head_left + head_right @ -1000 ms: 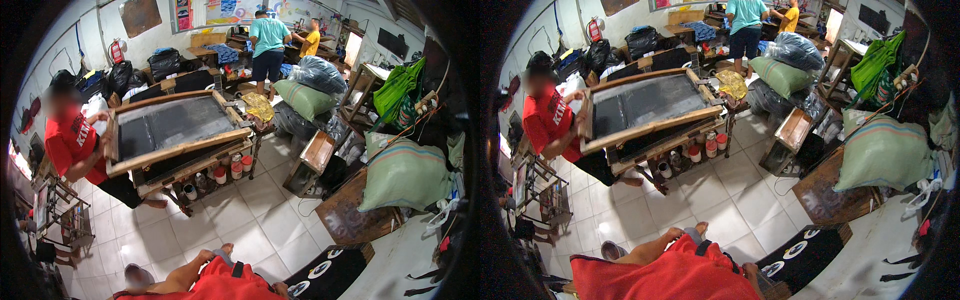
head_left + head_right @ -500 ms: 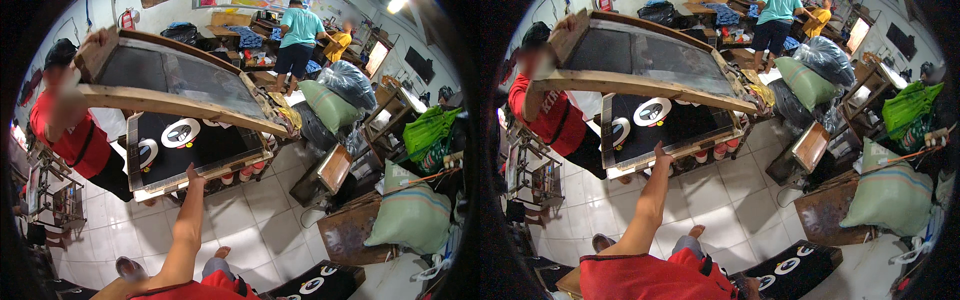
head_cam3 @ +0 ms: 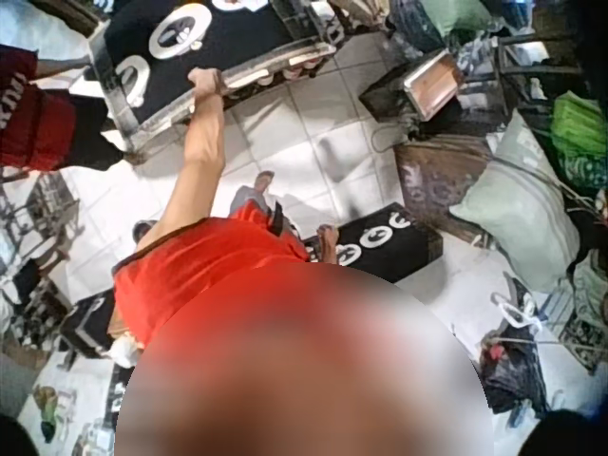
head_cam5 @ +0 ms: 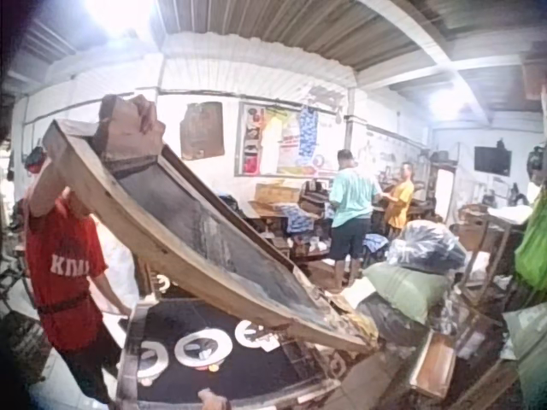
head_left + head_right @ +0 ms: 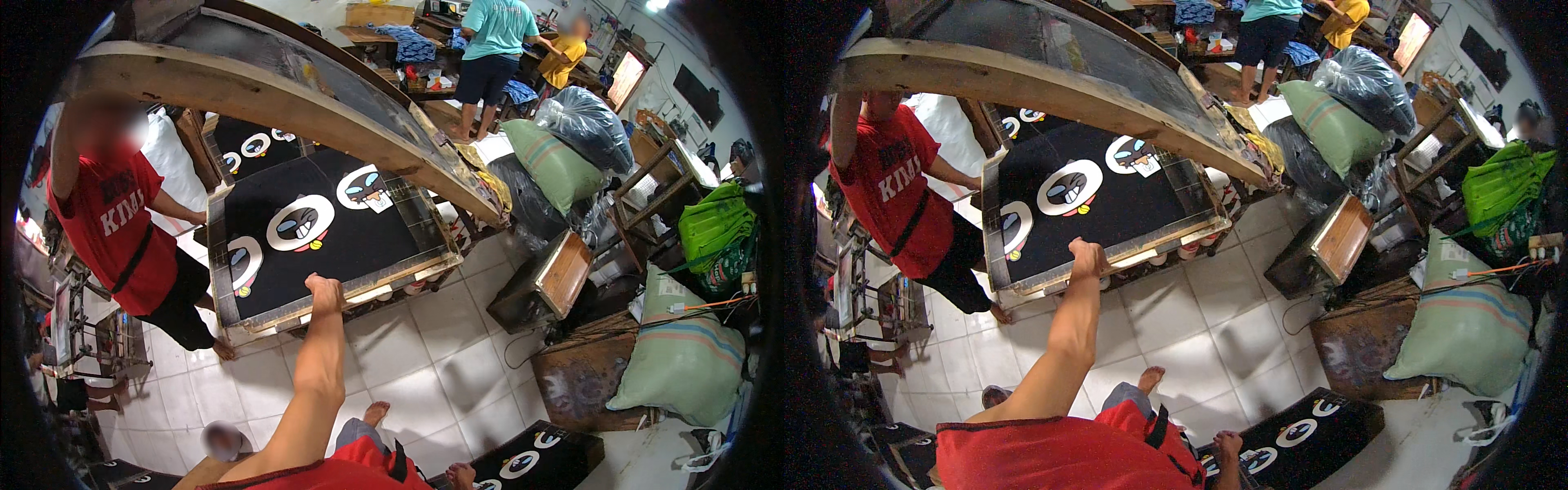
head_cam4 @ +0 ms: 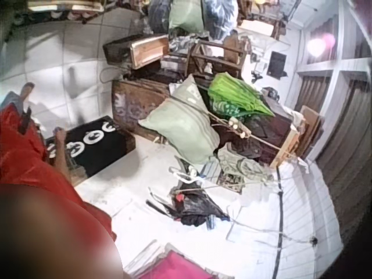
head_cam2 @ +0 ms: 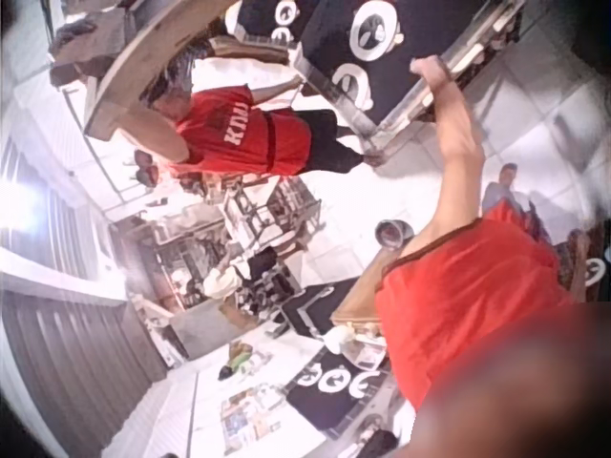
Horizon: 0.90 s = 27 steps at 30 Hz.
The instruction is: The person repeatedly lifts a screen-printing frame to reveal printed fabric, then carries the fabric to a nearby stack and places it on top. This cycle repeats throughout the clip.
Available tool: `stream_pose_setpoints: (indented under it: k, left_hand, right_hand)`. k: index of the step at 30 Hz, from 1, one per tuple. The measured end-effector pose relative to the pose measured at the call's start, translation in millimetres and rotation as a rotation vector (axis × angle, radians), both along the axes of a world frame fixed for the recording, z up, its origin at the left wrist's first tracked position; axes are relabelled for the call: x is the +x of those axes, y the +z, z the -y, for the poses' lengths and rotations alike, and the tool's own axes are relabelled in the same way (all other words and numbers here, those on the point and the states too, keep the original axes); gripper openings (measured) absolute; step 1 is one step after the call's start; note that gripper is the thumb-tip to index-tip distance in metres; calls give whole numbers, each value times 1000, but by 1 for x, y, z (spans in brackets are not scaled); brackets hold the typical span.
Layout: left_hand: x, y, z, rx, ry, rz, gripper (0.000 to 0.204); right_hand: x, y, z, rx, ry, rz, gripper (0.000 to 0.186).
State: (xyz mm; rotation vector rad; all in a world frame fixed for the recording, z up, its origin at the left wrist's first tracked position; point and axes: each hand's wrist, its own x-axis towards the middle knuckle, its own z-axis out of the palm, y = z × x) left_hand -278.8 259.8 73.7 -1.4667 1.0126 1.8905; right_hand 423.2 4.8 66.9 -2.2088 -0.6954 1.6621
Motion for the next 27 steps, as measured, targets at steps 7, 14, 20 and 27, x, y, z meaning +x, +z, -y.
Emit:
stream_pose_setpoints:
  k: [7, 14, 20, 27]
  left_hand:
    - [39, 17, 41, 315, -69, -513, 25]
    - [30, 118, 66, 429, -367, -912, 7]
    - [149, 155, 208, 570, -209, -735, 9]
    - [307, 195, 463, 430, -522, -573, 22]
  right_hand:
    - [47, -17, 40, 6, -125, -111, 15]
    - [52, 15, 17, 103, 241, 69, 8]
    - [36, 78, -28, 379, 203, -95, 7]
    - [74, 229, -54, 549, 142, -278, 4]
